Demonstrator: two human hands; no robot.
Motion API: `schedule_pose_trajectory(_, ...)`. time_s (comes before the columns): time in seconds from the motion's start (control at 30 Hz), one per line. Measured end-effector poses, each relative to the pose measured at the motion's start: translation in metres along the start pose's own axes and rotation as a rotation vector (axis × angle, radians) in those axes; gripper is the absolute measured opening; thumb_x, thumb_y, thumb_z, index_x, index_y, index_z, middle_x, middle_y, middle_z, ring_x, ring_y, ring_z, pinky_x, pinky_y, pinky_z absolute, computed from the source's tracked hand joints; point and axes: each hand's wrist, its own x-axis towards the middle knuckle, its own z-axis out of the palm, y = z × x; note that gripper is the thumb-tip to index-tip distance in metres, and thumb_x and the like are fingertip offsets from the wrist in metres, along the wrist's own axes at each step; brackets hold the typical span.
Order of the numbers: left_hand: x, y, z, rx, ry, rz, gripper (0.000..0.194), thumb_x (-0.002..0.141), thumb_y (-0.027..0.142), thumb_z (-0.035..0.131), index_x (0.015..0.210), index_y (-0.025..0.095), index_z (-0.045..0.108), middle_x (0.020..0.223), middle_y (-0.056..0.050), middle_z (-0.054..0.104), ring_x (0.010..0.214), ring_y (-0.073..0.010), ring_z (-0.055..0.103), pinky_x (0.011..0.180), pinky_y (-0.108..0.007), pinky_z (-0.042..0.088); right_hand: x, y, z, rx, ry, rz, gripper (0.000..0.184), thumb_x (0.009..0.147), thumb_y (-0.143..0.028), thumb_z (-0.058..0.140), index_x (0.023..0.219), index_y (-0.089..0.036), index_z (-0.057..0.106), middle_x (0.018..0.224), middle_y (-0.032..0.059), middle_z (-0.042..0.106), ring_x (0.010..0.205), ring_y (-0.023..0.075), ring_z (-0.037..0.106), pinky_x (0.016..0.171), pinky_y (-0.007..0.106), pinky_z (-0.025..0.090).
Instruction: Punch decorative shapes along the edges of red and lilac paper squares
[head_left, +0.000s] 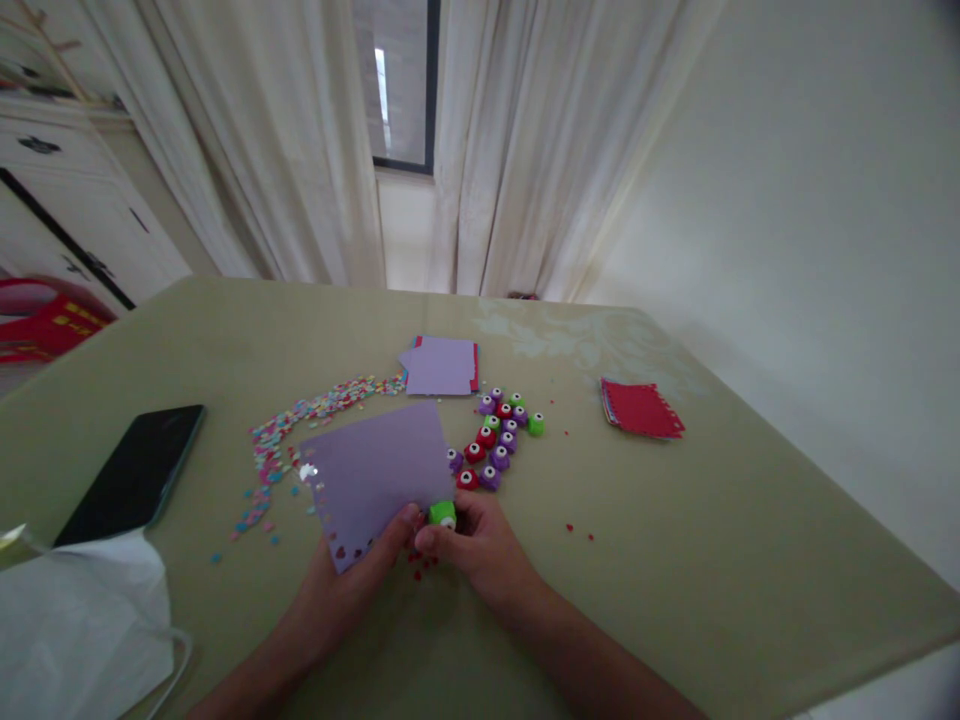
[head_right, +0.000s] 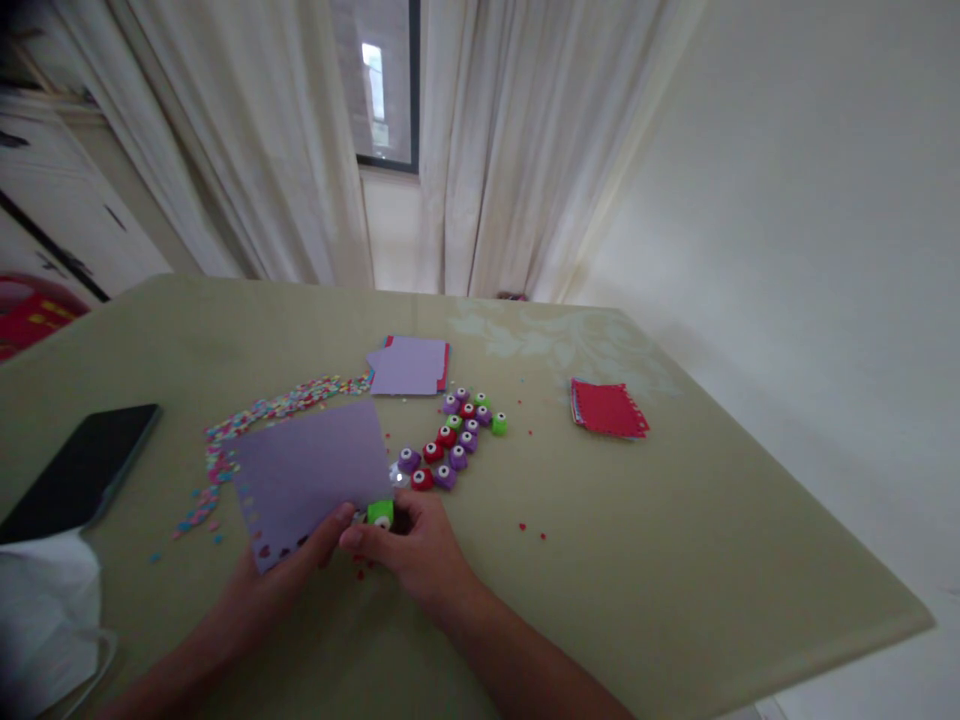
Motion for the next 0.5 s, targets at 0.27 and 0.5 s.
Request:
schedule_pose_trajectory(0.27, 0.0025, -0.0011, -0.0015, 0.097, 0.019, 0.013, 0.053, 0.078, 0.073, 0.068, 0.06, 0.023, 0.064, 0.058, 0.0, 0.063, 0.057, -0.0196, 0.06, 0.056, -0.029, 0.051, -0.002, -0.0009, -0.0002, 0.091, -0.025, 0.02, 0.046, 0.059, -0.047, 0.098, 0.084, -0.016, 0.076, 0.076, 0.0008, 0.069, 0.067, 0.0148, 0.059, 0.067, 0.027, 0.047)
schedule_pose_trajectory(0.5, -0.0006, 0.0003, -0.0014, 0.123, 0.028, -0.042, 0.065, 0.08, 0.082, 0.058, 0.053, 0.024, 0.053, 0.055, 0.002, 0.053, 0.055, -0.0171, 0.053, 0.057, -0.028, 0.047, -0.0015, 0.0003, -0.0004, 0.156, -0.056, 0.012, 0.044, 0.069, -0.046, 0.095, 0.096, -0.018, 0.076, 0.082, 0.0022, 0.073, 0.071, 0.017, 0.065, 0.074, 0.03, 0.051)
